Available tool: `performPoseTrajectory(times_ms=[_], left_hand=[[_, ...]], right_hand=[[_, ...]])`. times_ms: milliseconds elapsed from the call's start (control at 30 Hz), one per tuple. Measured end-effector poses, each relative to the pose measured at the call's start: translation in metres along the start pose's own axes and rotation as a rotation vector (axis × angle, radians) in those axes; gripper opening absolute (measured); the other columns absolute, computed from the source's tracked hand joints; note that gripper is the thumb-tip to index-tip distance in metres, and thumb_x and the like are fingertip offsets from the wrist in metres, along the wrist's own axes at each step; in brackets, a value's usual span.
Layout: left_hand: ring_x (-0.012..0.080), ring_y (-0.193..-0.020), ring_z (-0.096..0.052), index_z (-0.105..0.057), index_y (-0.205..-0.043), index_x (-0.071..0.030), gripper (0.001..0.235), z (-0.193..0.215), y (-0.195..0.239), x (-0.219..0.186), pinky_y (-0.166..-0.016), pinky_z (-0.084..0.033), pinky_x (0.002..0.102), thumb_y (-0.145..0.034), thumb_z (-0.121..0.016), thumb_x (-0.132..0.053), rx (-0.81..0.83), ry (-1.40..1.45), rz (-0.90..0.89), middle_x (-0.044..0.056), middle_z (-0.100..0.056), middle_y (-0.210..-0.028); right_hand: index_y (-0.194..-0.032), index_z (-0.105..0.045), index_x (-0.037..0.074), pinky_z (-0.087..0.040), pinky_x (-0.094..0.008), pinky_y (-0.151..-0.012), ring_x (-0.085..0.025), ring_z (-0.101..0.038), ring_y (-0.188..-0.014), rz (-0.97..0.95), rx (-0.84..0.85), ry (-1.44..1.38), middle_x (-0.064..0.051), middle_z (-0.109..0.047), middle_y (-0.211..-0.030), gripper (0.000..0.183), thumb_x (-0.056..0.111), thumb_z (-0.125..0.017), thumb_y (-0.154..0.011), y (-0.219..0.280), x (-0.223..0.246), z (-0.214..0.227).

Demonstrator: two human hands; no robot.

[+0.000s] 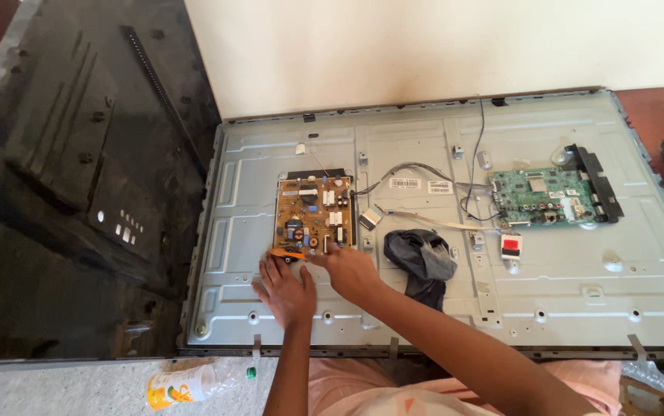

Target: The person works on the back of a disassembled flat-screen TV, handling two circuit boards and using a cloth and a plastic tool to clean and probe components. The person wipes the boards and points at specific areas on the power board.

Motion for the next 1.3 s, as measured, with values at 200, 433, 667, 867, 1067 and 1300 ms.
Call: performPoseTrajectory(times_ms=[200, 433, 667, 867, 1067, 1300], left_hand=[[0.0299, -0.152, -0.027, -0.035, -0.156, -0.002, 0.075, 0.0, 0.0, 0.001, -0.121, -0.015, 0.06, -0.094, -0.051, -0.042, -0.011, 0.0, 0.0, 0.011, -0.033, -0.164], [0.0283, -0.152, -0.027, -0.034, -0.156, -0.004, 0.076, 0.003, -0.002, 0.001, -0.122, -0.016, 0.059, -0.094, -0.052, -0.044, 0.02, -0.013, 0.02, 0.01, -0.034, -0.164], [0.0291, -0.153, -0.027, -0.034, -0.156, -0.004, 0.075, 0.003, 0.001, 0.0, -0.122, -0.016, 0.06, -0.095, -0.052, -0.044, -0.015, 0.003, 0.005, 0.011, -0.035, -0.163], [0.0285, -0.152, -0.026, -0.034, -0.156, -0.004, 0.075, 0.0, 0.0, 0.001, -0.121, -0.015, 0.06, -0.094, -0.053, -0.042, -0.01, 0.014, 0.013, 0.011, -0.034, -0.163], [0.0277, -0.152, -0.028, -0.034, -0.156, -0.005, 0.076, 0.002, 0.0, 0.001, -0.122, -0.017, 0.059, -0.093, -0.053, -0.042, 0.004, -0.002, 0.027, 0.01, -0.034, -0.163], [0.0275, -0.151, -0.029, -0.035, -0.156, -0.004, 0.075, 0.001, -0.001, 0.002, -0.122, -0.018, 0.059, -0.094, -0.053, -0.042, -0.004, -0.022, 0.013, 0.01, -0.035, -0.163]], right_hand=[[-0.137, -0.066, 0.035, -0.056, -0.045, -0.064, -0.034, -0.071, -0.075, -0.092, -0.025, -0.08, -0.012, -0.071, -0.098, 0.056, 0.004, -0.056, -0.091, 0.036, -0.024, 0.011], [-0.145, -0.058, 0.028, -0.057, -0.048, -0.067, -0.038, -0.07, -0.074, -0.118, -0.118, -0.153, -0.017, -0.069, -0.099, 0.064, 0.0, -0.055, -0.087, 0.035, -0.017, 0.0], [-0.149, -0.052, 0.029, -0.057, -0.049, -0.065, -0.039, -0.069, -0.074, -0.121, 0.007, -0.056, -0.017, -0.068, -0.102, 0.071, -0.001, -0.054, -0.084, 0.042, -0.023, -0.01], [-0.147, -0.055, 0.03, -0.056, -0.049, -0.065, -0.038, -0.069, -0.071, -0.146, 0.03, -0.046, -0.015, -0.067, -0.097, 0.07, 0.001, -0.056, -0.083, 0.07, -0.023, -0.004], [-0.145, -0.058, 0.031, -0.056, -0.047, -0.062, -0.036, -0.069, -0.071, -0.128, -0.002, 0.001, -0.013, -0.067, -0.096, 0.07, 0.0, -0.056, -0.083, 0.06, -0.026, 0.006], [-0.144, -0.059, 0.035, -0.057, -0.047, -0.064, -0.035, -0.07, -0.071, -0.201, 0.037, -0.011, -0.013, -0.067, -0.094, 0.067, 0.001, -0.055, -0.087, 0.079, -0.042, 0.027]])
Point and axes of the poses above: each hand's wrist, its own y-axis away from the middle knuckle, its own z-axis out of the back of the hand, x = y × z, the point moved 7 cm from there along -y, towards the middle knuckle
